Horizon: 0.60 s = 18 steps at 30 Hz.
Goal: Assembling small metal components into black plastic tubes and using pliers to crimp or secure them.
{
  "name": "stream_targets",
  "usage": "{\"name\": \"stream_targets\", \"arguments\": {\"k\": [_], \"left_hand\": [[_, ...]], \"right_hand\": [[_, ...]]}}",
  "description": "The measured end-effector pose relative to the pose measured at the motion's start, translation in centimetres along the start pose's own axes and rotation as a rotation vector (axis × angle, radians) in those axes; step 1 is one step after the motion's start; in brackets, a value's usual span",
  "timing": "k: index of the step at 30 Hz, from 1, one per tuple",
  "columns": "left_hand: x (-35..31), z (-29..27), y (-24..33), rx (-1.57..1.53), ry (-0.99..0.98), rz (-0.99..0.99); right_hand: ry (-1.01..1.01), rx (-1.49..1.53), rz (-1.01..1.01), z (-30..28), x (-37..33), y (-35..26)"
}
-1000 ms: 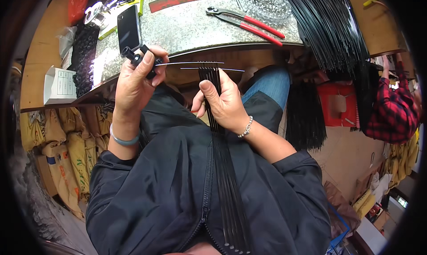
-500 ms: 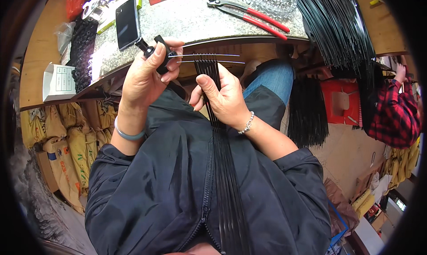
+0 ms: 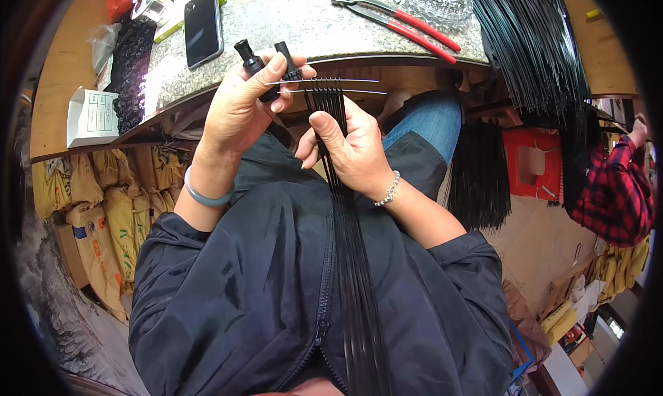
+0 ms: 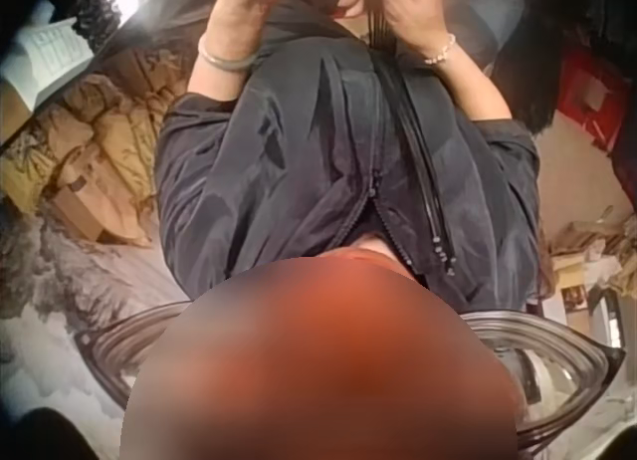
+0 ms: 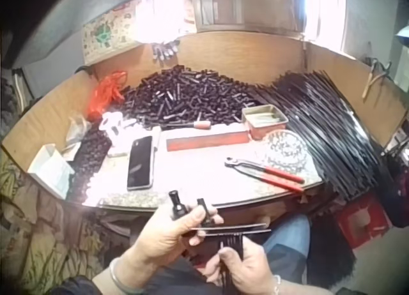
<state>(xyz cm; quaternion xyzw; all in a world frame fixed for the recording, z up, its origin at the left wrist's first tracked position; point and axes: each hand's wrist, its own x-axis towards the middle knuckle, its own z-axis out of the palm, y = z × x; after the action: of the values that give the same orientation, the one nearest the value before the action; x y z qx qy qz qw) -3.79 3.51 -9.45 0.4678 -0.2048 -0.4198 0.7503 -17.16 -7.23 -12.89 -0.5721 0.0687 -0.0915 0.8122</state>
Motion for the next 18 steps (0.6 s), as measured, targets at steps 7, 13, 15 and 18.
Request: {"name": "stream_targets", "arguments": {"k": [7, 13, 15, 18], "left_hand": [[0.30, 0.52, -0.34, 0.096, 0.010, 0.020], [0.20, 0.42, -0.37, 0.159, 0.006, 0.039], [0.21, 0.63, -0.40, 0.157, 0.027, 0.052], [0.24, 0.67, -0.43, 0.153, 0.055, 0.064]], "right_hand": [[-0.007, -0.003, 0.015, -0.07, 0.12, -0.16], [-0.007, 0.007, 0.010, -0.07, 0.22, -0.09], [-0.009, 0.001, 0.017, -0.10, 0.24, -0.20], [-0.014, 0.006, 0.017, -0.19, 0.30, -0.13]]}}
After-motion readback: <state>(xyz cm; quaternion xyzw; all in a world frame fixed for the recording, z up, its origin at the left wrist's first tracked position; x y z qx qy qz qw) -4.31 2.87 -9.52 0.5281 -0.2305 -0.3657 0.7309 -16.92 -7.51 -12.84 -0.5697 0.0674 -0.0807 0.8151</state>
